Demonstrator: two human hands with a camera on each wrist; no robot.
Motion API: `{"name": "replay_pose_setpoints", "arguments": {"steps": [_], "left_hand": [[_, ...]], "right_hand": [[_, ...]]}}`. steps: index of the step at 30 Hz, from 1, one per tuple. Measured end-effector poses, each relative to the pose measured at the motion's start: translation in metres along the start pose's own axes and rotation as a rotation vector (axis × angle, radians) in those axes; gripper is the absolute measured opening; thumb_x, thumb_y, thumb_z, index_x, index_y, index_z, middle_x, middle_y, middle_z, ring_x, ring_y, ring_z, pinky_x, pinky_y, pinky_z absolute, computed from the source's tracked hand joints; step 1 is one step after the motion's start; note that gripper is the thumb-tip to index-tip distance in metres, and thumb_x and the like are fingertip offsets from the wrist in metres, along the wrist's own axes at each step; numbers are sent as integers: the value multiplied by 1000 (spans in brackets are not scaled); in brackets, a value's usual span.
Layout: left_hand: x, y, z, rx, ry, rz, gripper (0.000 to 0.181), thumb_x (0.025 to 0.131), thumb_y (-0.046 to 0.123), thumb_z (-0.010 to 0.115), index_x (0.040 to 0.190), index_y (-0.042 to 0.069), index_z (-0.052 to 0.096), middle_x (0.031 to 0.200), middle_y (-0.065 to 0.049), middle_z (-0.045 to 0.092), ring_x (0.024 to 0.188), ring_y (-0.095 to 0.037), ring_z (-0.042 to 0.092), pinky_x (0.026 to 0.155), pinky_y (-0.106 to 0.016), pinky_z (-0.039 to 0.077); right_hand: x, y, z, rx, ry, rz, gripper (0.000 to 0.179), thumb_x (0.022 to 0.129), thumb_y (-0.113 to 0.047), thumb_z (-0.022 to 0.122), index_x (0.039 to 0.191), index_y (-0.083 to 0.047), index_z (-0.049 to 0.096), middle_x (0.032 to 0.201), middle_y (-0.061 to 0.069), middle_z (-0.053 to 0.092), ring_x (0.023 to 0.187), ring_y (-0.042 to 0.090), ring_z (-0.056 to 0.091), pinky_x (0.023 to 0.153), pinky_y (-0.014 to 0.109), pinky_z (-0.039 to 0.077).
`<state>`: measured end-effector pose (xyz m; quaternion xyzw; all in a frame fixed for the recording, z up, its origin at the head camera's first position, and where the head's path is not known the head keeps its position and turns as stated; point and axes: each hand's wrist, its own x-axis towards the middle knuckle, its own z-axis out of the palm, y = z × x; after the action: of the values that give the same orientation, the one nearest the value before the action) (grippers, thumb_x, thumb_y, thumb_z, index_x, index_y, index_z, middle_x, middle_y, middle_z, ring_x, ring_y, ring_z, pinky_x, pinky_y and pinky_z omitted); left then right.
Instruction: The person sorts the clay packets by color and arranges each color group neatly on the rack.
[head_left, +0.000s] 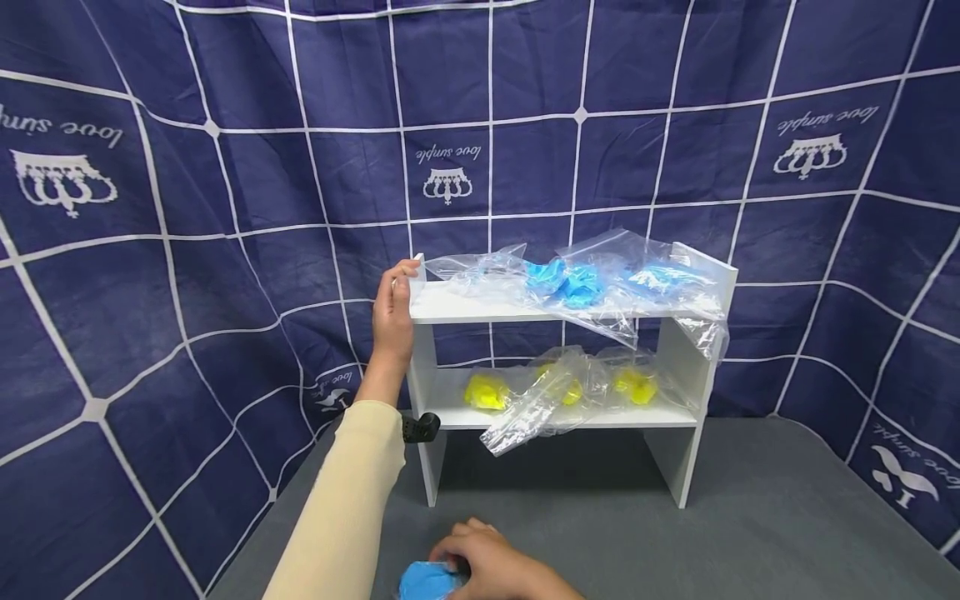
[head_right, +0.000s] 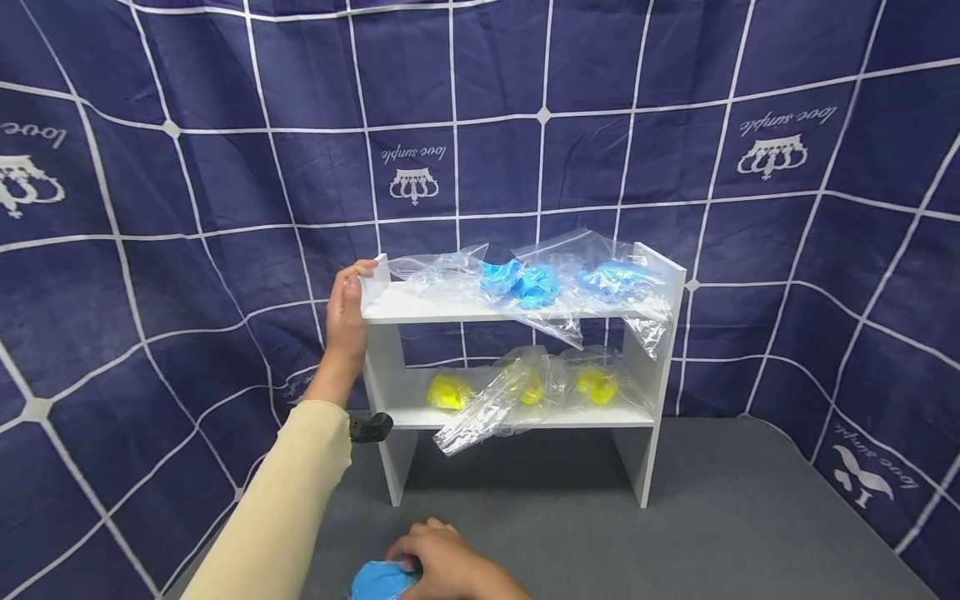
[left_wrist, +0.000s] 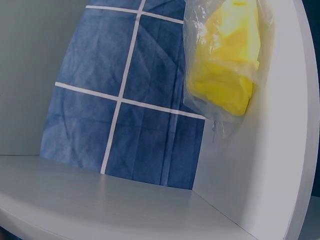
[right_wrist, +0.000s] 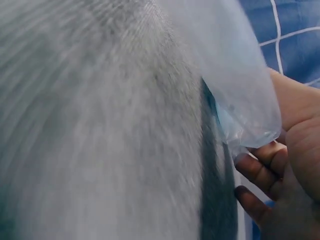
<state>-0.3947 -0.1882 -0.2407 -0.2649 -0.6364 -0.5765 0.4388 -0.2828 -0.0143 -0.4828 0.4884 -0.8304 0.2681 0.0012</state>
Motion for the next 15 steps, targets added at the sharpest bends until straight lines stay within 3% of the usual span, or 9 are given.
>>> {"name": "replay_pose_setpoints", "arguments": {"steps": [5,9,12,15], "left_hand": [[-3,17,2,-3,-10,-3,31,103,7,29,112,-16,48,137,-30,53,142,-38,42,117,-33,28],[-5,34,3,-14,-22,2,31,102,5,30,111,-19,46,136,-35,51,141,-42,41,116,-31,29],[-6,38,4,-10,-17,1,30,102,4,30,110,-20,46,135,-35,52,141,-42,42,117,-31,29],[-7,38,3,-8,-7,4,29,102,4,31,109,-19,46,134,-35,52,141,-42,42,117,-32,29]], "right_hand": [[-13,0,-12,127,-13,29,39,82,-39,80,117,-28,70,99,-16,57,89,-8,39,76,12,38],[-25,-2,-26,207,-16,45,35,86,-37,76,120,-31,66,122,-11,55,110,-1,43,86,20,44],[-32,-5,-36,197,-5,36,35,87,-34,75,120,-32,63,134,-9,54,120,3,45,91,25,46],[-39,-9,-46,186,6,3,37,87,-27,74,121,-28,61,128,-10,60,115,0,51,92,22,48]]}}
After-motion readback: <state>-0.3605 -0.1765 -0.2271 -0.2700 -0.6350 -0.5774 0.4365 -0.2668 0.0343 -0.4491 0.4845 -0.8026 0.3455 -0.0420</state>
